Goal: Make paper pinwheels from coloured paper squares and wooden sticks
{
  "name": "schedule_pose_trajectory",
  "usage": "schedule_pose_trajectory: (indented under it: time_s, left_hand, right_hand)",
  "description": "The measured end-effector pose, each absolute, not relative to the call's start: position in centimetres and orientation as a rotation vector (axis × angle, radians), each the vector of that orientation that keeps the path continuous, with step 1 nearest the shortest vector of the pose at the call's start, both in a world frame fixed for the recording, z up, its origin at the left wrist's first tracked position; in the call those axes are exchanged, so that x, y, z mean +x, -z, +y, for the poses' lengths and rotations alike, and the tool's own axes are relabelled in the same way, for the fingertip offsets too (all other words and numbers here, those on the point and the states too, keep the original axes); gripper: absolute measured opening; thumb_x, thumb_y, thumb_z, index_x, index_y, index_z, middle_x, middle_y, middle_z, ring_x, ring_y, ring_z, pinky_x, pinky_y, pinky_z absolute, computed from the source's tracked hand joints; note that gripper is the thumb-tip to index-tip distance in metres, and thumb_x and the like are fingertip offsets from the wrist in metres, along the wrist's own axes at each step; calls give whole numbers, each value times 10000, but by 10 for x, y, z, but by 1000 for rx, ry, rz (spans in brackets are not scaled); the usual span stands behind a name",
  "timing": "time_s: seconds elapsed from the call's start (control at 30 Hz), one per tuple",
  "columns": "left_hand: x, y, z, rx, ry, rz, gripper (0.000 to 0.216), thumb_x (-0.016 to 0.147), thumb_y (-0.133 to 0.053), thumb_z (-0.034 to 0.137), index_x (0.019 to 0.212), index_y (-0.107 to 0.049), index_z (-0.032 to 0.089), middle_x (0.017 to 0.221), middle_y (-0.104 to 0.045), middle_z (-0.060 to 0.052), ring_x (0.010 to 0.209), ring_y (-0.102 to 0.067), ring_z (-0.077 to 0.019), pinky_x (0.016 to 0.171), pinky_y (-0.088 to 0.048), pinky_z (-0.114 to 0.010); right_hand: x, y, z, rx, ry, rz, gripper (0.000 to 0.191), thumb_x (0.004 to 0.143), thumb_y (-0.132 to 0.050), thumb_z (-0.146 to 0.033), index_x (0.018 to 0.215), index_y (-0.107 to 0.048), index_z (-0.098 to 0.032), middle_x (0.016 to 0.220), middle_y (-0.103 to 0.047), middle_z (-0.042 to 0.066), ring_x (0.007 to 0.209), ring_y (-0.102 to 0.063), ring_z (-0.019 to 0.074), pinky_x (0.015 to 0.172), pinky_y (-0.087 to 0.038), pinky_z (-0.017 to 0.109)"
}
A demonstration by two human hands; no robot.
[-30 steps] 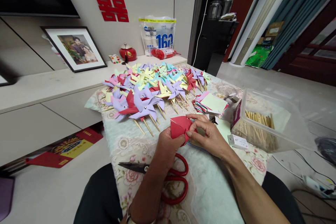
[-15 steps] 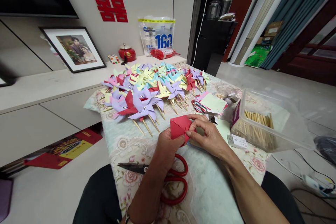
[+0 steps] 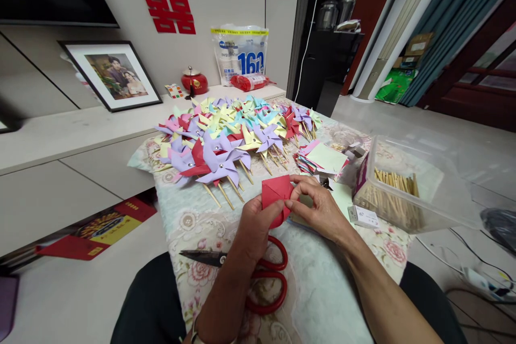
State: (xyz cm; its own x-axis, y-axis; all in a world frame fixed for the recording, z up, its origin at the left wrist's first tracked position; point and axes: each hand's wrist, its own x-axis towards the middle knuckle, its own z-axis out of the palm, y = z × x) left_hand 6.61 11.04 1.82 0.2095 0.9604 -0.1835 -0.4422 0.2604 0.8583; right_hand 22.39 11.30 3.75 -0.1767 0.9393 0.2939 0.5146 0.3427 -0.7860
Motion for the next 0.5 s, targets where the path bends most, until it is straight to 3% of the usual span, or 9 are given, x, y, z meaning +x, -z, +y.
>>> schedule_pose_trajectory:
  time_s: [0.23,0.37,0.43,0.5]
  left_hand:
    - [63,-9,113,803,-1110,837,300,713,-816,278,961,-758,120,800,-740,-41,742,-655,-154,757,-504,-263]
    - [63,-7,114,784,-1115,813,316,706,-814,261,987,-746,136,860,-766,-54,767,-683,-177,778,-528,-297]
    - [62,-9,114,798,-1108,817,312,708,-804,254,989,-734,140,857,-767,-54,773,-692,-187,788,-536,-313]
    - [60,-12,113,818,-1078,838,312,699,-802,256,976,-722,138,832,-761,-51,755,-693,-190,780,-541,-321]
  right_hand:
    - [223,-35,115,-1289,-674,-1751,181,804,-726,-319,719,-618,-202,1241,-649,139,1291,-503,324,1044,-352,481]
    - [229,-38,115,-1187,-737,-1658,175,777,-776,-311,765,-635,-209,1354,-602,121,1318,-493,306,1073,-340,471]
    - [235,-40,116,-1135,-784,-1591,176,780,-782,-321,880,-675,-224,1438,-544,108,1348,-469,301,1056,-373,461]
    - [241,-41,118,-1102,-850,-1516,313,797,-769,-336,1086,-679,-255,1493,-494,103,1341,-472,297,1007,-423,451]
